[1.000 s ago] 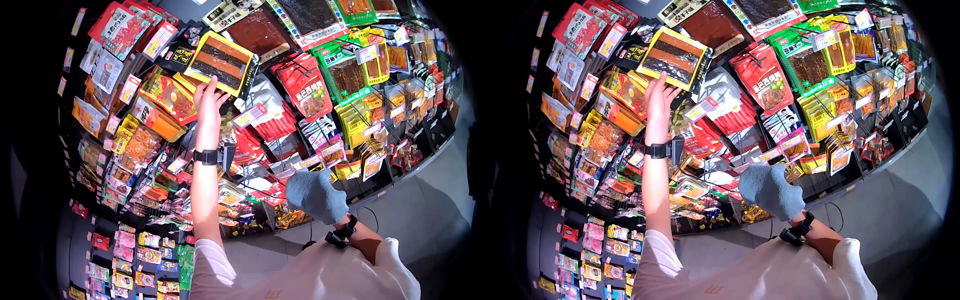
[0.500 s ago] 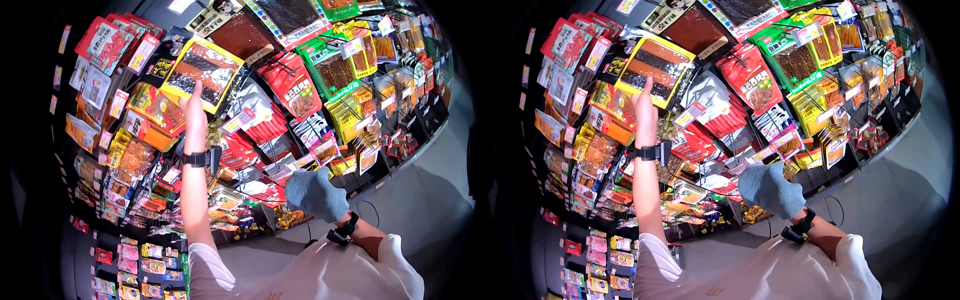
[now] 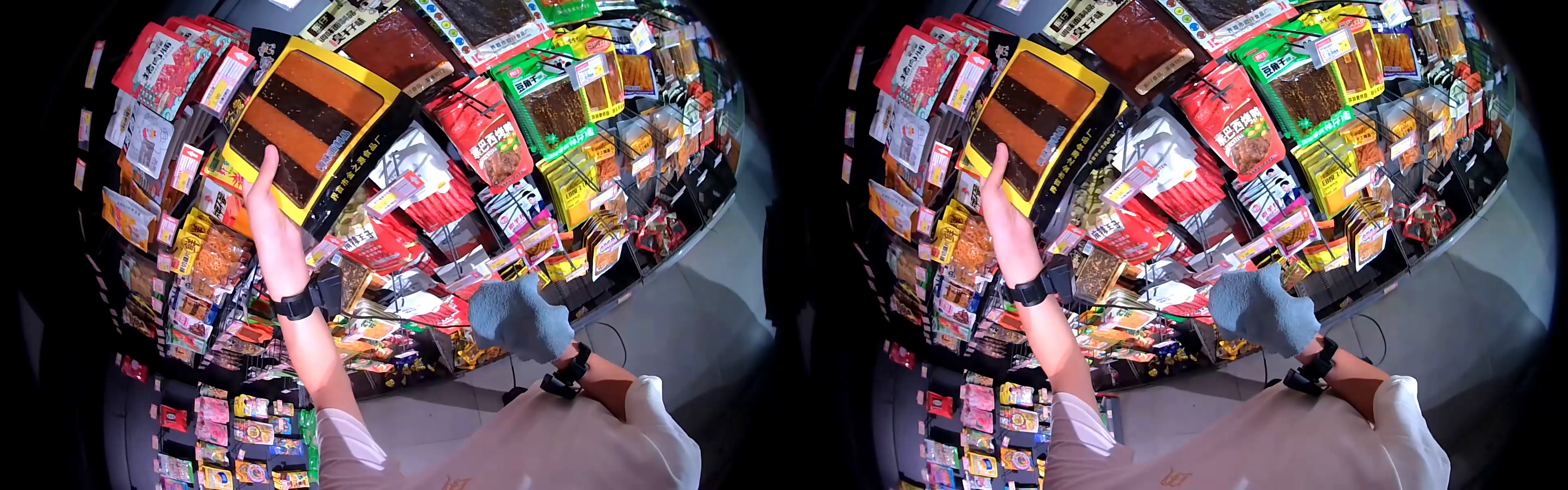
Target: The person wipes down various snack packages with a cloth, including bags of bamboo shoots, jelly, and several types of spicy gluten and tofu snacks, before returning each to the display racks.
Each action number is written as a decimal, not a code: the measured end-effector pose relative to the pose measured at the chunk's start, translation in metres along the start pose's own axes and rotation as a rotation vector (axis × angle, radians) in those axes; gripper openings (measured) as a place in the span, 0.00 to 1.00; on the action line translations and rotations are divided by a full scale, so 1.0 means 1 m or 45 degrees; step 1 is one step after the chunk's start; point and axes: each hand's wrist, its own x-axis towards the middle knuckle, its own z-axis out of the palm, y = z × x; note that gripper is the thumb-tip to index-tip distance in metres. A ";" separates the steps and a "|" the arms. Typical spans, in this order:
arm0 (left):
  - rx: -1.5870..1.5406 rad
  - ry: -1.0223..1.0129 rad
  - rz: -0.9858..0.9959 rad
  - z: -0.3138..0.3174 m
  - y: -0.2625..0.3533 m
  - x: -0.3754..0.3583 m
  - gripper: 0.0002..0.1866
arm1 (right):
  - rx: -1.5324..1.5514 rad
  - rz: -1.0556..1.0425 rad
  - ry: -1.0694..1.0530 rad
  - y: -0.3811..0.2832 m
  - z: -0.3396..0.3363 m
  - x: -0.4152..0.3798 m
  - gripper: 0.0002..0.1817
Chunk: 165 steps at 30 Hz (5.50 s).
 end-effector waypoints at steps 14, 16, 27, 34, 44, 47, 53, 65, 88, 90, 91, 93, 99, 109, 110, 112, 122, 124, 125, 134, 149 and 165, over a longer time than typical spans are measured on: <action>0.124 -0.077 0.130 0.003 0.028 0.012 0.21 | 0.096 0.009 -0.094 0.010 -0.016 0.028 0.15; 0.227 -0.005 0.202 0.012 0.024 0.003 0.23 | 0.136 -0.001 -0.159 0.010 -0.016 0.029 0.15; 0.102 -0.075 0.058 -0.024 -0.024 0.005 0.25 | 0.076 -0.043 0.013 0.017 -0.028 0.047 0.14; 0.044 -0.241 -0.076 -0.044 -0.043 0.031 0.23 | -0.087 -0.082 0.201 0.021 -0.045 0.056 0.09; 0.169 -0.183 -0.068 -0.036 -0.059 0.008 0.24 | 0.472 0.418 0.077 0.010 -0.031 0.033 0.18; 0.257 -0.127 -0.049 -0.035 -0.056 -0.008 0.24 | 0.213 0.310 0.091 0.008 0.008 0.021 0.22; 0.192 -0.026 -0.030 -0.013 -0.054 -0.082 0.23 | 0.517 0.502 -0.062 0.051 -0.038 0.036 0.27; 0.478 0.093 0.004 0.023 -0.148 -0.274 0.16 | 1.981 0.456 0.613 -0.020 -0.053 0.054 0.31; 0.533 0.187 -0.054 0.021 -0.102 -0.300 0.04 | 2.018 0.434 0.230 0.008 -0.040 0.059 0.32; 0.609 -0.006 0.071 0.018 -0.104 -0.300 0.09 | 2.029 0.458 0.234 0.009 -0.036 0.061 0.31; 0.602 0.025 0.081 0.017 -0.104 -0.297 0.09 | 2.047 0.475 0.231 0.008 -0.035 0.061 0.31; 0.621 -0.055 0.059 0.015 -0.104 -0.293 0.11 | 2.105 0.506 0.213 0.003 -0.034 0.060 0.31; 0.608 0.086 -0.104 0.019 -0.114 -0.295 0.08 | 2.368 0.566 0.071 -0.024 -0.041 0.045 0.31; 0.269 0.079 -0.205 -0.006 -0.089 -0.285 0.12 | 2.862 1.015 0.210 0.010 -0.015 0.046 0.30; 0.168 0.060 -0.404 -0.014 -0.084 -0.284 0.13 | 3.008 1.062 0.260 0.020 -0.009 0.044 0.30; 0.045 0.061 -0.494 -0.031 -0.091 -0.279 0.15 | 2.179 0.793 0.272 0.040 -0.033 0.061 0.27; 0.369 0.555 -0.288 -0.023 -0.181 -0.284 0.21 | 2.940 1.022 0.126 -0.004 -0.060 0.050 0.25; 0.692 0.597 -0.099 -0.008 -0.170 -0.287 0.18 | 3.100 0.909 -0.002 -0.022 -0.044 0.042 0.27; 0.883 0.569 0.027 -0.004 -0.169 -0.288 0.19 | 3.294 0.827 -0.034 -0.033 -0.056 0.047 0.28; 0.822 0.052 -0.120 0.008 -0.126 -0.302 0.52 | 2.920 0.838 -0.182 -0.061 -0.072 0.046 0.25; 0.012 0.233 -0.102 0.004 -0.129 -0.297 0.49 | 2.629 0.677 -0.271 -0.048 -0.069 0.042 0.23; 1.207 0.376 -0.041 -0.029 -0.129 -0.270 0.54 | 2.566 0.802 -0.202 -0.035 -0.067 0.044 0.21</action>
